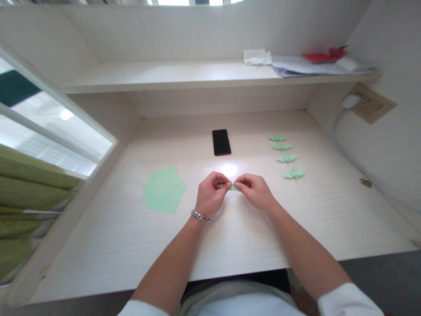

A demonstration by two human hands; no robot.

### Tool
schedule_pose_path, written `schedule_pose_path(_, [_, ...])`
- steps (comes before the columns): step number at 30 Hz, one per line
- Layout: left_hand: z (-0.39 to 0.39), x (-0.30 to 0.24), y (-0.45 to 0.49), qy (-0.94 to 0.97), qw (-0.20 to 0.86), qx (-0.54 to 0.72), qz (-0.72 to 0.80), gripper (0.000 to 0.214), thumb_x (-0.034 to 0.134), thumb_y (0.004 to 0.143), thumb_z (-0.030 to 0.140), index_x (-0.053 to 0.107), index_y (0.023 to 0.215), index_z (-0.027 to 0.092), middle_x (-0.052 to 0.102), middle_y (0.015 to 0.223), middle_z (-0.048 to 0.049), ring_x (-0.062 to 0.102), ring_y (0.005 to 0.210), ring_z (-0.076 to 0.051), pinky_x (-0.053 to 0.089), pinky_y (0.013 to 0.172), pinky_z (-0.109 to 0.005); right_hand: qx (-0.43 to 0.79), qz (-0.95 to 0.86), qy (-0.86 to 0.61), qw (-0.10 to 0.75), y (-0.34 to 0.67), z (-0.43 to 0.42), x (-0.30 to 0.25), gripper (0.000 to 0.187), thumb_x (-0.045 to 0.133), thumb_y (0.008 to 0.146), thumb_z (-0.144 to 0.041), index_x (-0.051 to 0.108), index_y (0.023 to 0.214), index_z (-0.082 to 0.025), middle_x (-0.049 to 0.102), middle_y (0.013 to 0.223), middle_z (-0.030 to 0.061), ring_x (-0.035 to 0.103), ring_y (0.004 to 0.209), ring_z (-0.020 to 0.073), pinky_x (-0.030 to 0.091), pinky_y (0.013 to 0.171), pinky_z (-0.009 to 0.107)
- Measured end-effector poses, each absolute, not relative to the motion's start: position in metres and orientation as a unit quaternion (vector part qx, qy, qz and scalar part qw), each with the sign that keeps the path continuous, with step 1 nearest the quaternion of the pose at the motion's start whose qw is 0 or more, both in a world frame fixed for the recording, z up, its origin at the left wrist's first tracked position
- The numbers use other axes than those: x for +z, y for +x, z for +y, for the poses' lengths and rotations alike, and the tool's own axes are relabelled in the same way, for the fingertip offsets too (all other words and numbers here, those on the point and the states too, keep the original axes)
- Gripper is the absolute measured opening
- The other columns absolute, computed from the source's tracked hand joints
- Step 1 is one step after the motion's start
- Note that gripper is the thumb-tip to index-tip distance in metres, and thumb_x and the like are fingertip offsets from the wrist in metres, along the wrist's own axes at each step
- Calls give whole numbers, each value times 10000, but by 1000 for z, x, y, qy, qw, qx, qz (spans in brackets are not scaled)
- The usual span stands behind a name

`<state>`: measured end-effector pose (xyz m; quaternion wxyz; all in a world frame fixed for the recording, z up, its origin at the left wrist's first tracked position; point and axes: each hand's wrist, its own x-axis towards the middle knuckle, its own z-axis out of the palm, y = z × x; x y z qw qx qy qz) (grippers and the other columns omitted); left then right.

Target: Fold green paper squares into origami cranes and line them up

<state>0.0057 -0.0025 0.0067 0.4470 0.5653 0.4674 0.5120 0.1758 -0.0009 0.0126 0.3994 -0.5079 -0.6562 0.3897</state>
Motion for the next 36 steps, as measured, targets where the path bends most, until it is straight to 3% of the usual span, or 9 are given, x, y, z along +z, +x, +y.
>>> schedule_pose_path(22, [-3, 7, 7, 551, 416, 540, 481, 198, 735, 697, 251, 593, 812, 175, 682, 773, -32, 667, 745, -169, 537, 676, -287, 420, -626, -509, 416, 177, 4, 2, 180, 613, 793, -333, 676, 808, -165, 682, 739, 37, 609, 673, 160, 475, 629, 272])
schedule_pose_path(36, [-3, 7, 6, 530, 471, 532, 462, 270, 754, 692, 237, 591, 894, 161, 691, 837, -54, 687, 799, -182, 557, 718, -299, 410, -628, -511, 420, 175, 0, 5, 161, 610, 797, -314, 683, 823, -172, 694, 775, 42, 618, 714, 169, 479, 655, 279])
